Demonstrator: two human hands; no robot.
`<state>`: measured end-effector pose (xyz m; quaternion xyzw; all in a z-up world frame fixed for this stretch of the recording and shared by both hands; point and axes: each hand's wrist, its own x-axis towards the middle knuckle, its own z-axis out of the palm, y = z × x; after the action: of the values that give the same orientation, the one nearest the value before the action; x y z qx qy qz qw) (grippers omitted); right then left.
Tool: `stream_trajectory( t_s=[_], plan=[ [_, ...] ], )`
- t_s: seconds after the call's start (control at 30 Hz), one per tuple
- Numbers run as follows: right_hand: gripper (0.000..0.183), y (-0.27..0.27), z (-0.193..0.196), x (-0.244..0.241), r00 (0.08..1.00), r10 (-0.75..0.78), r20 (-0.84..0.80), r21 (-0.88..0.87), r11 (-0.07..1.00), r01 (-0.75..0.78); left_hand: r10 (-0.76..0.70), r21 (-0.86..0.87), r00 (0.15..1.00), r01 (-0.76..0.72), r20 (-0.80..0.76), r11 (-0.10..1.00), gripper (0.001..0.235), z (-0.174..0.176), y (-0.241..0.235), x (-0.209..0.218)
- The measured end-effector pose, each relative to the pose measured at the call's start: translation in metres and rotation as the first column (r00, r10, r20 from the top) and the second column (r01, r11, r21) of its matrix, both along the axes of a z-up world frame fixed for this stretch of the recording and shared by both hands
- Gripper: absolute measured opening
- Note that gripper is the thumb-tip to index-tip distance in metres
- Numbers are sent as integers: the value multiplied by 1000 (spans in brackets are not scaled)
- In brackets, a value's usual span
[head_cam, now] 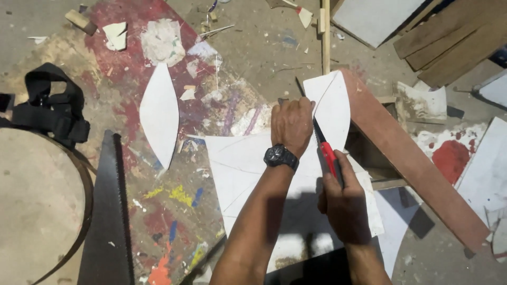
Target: Cutting a specific shape out of a white foam board using a utility knife
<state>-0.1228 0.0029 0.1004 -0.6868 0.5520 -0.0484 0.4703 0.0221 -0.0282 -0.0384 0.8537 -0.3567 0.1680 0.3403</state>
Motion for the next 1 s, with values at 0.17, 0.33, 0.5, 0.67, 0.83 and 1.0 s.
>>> stream_trajectory(
  t_s=[0.17, 0.33, 0.5, 0.67, 0.83, 1.0],
  plan=[
    [17, -22, -66, -27, 765, 599, -235, -808, 318, -497, -39, 91, 988, 52, -148, 994, 29, 5, -1, 9],
    [20, -20, -39, -38, 737, 631, -243, -734, 377, -565, -49, 62, 984, 61, -173, 996, 27, 6, 1, 3],
    [34, -21, -55, -52, 788, 594, -161, -671, 520, -529, -56, 20, 992, 58, -110, 998, 26, 2, 0, -1],
    [29, -15, -30, -32, 728, 657, -195, -868, 230, -440, -76, 12, 965, 82, -251, 997, 21, 20, -1, 2],
    [68, 0, 28, -3, 997, -16, -78, 168, 985, 29, -81, -13, 966, 80, -246, 997, 27, 12, 0, 1],
    [58, 0, 10, -14, 997, 67, 29, -86, 994, -65, -62, -13, 978, 61, -199, 998, 27, 10, 0, 1]
  ],
)
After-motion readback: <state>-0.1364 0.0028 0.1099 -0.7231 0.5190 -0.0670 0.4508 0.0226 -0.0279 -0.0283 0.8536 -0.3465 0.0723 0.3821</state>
